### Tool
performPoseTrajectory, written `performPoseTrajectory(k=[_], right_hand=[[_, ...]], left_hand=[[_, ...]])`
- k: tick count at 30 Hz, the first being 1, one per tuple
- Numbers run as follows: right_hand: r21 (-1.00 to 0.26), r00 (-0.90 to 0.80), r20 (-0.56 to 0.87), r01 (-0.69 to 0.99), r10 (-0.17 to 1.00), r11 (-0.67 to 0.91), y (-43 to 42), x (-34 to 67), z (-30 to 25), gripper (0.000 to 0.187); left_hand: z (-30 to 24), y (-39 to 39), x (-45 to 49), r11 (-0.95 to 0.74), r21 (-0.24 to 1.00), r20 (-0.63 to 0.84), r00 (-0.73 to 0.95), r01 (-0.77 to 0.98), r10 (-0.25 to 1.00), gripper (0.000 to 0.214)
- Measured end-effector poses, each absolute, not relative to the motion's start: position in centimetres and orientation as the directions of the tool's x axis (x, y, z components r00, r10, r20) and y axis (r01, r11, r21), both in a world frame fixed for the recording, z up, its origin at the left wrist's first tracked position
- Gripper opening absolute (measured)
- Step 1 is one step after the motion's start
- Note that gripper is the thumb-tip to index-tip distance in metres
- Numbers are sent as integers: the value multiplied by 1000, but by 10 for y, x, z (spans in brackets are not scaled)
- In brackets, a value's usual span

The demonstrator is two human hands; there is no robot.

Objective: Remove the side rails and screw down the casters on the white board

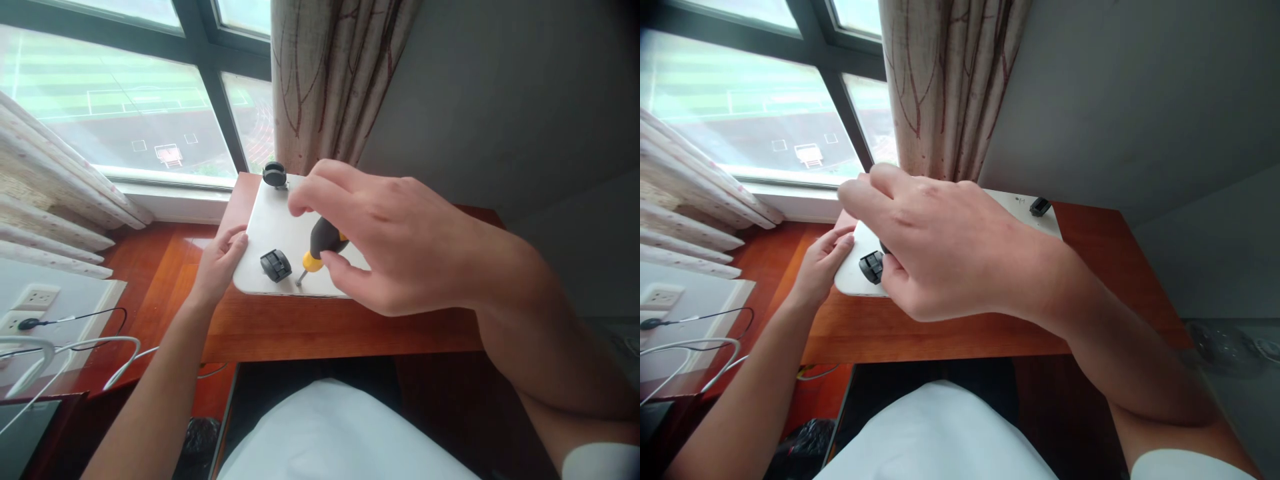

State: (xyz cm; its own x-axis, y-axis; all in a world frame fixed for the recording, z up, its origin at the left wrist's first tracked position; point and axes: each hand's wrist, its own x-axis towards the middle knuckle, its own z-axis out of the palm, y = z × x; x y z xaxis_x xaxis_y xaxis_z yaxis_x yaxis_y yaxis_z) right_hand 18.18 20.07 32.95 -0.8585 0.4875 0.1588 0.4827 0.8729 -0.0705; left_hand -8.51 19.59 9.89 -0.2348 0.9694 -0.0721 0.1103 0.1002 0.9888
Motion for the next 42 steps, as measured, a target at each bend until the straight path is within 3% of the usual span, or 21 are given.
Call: performPoseTrajectory(k=[2,8,14,19,26,32,39,42], right_hand=[[-63,-877,157,450,454,891,200,182,330,22],[12,-787,246,587,566,810,200,177,322,35],[-55,-875,181,447,449,893,198,181,327,22],[27,-777,268,597,570,802,200,177,319,36],[-99,-882,182,424,436,900,199,185,326,26],[-32,-783,234,586,576,809,201,178,317,40],[-142,-874,167,437,456,888,200,187,327,28],[-94,-832,209,506,514,858,201,184,323,31]], left_hand=[[101,196,-84,94,989,-66,-234,112,970,53],[103,196,-83,112,989,-83,-256,98,963,51],[102,196,-84,97,989,-68,-239,113,969,52],[101,197,-85,112,989,-83,-257,99,963,51],[99,197,-86,101,990,-74,-244,99,967,53],[102,197,-86,114,987,-83,-248,110,965,53],[99,196,-88,116,988,-86,-260,103,962,59],[99,196,-87,117,988,-87,-259,105,962,57]])
